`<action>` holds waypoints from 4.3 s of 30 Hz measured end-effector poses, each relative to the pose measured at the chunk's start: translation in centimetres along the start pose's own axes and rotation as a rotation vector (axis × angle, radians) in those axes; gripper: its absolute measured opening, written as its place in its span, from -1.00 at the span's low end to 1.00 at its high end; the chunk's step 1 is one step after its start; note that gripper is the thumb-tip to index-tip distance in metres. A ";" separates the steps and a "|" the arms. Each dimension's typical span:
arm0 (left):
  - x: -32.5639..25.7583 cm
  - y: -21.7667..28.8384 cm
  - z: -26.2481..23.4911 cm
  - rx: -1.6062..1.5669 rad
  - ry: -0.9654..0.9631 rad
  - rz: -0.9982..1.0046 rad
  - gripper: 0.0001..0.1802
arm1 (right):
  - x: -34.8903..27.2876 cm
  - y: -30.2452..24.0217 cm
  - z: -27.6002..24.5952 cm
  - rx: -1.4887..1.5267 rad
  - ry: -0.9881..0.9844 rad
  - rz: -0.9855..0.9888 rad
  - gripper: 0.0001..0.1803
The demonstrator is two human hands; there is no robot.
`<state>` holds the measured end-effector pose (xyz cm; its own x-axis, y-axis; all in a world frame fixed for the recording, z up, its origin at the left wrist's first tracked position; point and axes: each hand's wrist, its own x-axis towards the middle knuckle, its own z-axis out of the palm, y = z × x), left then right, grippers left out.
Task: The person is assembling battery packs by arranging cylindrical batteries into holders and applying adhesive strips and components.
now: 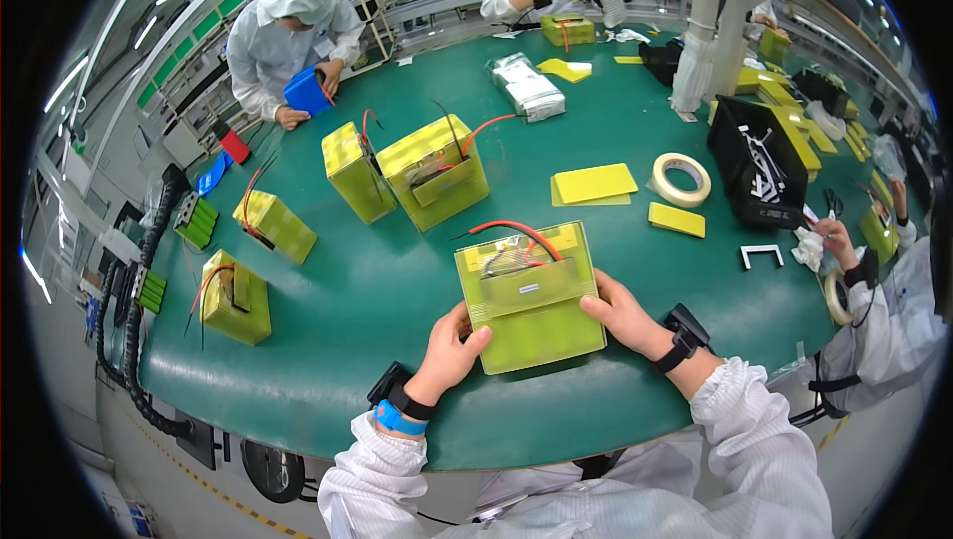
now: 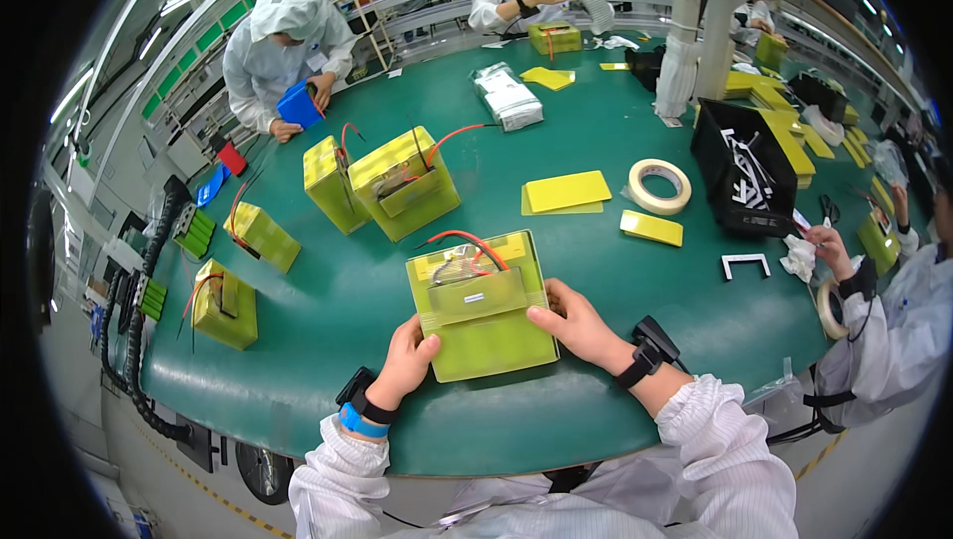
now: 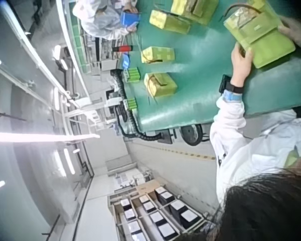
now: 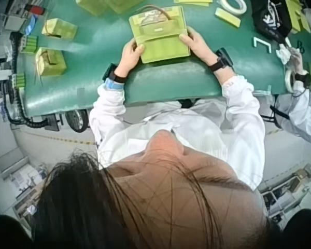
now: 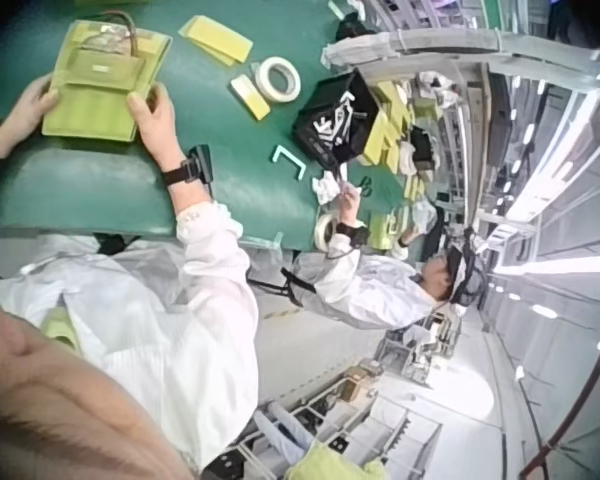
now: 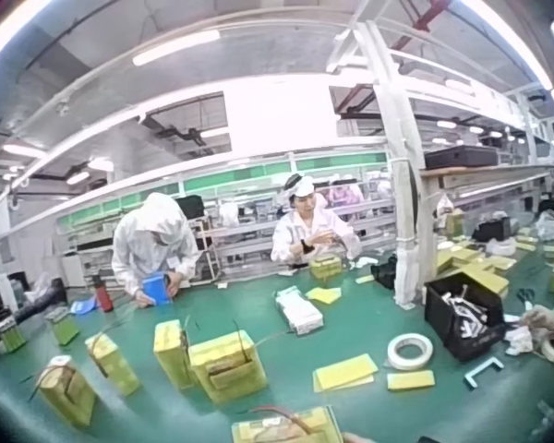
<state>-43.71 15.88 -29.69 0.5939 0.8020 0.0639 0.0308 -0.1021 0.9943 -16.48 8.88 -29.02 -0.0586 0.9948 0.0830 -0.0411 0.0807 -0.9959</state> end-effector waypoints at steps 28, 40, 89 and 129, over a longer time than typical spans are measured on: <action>2.1 -1.6 -0.2 0.222 0.086 0.010 -0.45 | 0.1 -0.2 0.1 0.079 0.034 0.054 -0.39; 0.2 0.8 1.2 0.300 0.086 0.067 -0.43 | -1.1 1.5 -1.4 0.090 0.006 0.013 -0.09; -1.1 1.0 -0.6 0.471 -0.082 0.184 -0.13 | -0.4 -1.2 -1.8 -0.515 -0.228 -0.335 -0.04; -10.2 -0.3 -13.8 0.992 1.089 -0.002 -0.17 | 7.0 -0.4 1.6 -0.672 -0.145 -0.195 -0.50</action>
<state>-60.84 15.85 -29.50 -0.2772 0.7943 0.5407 0.8241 -0.0928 0.5589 -18.45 15.67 -27.97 -0.2466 0.9439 0.2195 0.5565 0.3233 -0.7653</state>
